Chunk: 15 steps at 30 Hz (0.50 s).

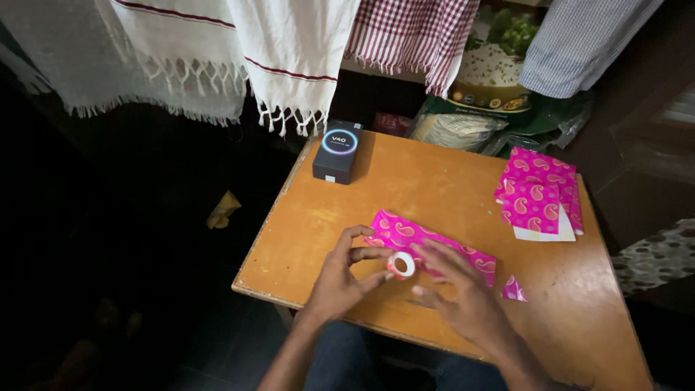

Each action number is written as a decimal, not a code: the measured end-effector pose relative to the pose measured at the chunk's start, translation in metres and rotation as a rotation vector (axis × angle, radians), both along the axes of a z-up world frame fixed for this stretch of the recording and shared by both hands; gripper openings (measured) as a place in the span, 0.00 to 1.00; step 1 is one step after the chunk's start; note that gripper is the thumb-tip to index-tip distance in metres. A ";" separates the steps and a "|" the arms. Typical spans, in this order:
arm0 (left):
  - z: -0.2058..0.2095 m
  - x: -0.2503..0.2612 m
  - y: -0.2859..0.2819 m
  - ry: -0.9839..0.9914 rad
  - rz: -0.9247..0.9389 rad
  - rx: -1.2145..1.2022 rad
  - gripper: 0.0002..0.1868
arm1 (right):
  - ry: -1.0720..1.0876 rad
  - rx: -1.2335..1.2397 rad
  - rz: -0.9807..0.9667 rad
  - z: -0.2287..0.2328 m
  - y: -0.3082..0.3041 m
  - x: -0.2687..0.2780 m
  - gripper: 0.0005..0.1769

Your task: The person wraps a rectangular object in pink patterned paper on a wooden table. They fold the paper, apply tape to secure the folds, and use scissors to trim excess paper from the ends.

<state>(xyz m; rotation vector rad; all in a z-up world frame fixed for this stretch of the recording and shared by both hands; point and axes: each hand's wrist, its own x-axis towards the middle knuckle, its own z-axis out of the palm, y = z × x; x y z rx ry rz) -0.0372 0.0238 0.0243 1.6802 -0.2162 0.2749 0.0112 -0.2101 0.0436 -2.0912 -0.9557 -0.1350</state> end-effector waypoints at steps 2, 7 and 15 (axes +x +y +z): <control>-0.001 0.000 -0.004 0.009 0.009 -0.005 0.37 | -0.062 0.056 0.024 -0.007 0.009 -0.002 0.24; -0.007 0.003 -0.012 0.021 0.063 -0.025 0.34 | 0.005 0.044 -0.080 -0.022 0.017 0.002 0.12; -0.015 0.004 -0.003 -0.025 0.188 0.163 0.32 | 0.040 -0.001 -0.115 -0.025 0.028 0.000 0.13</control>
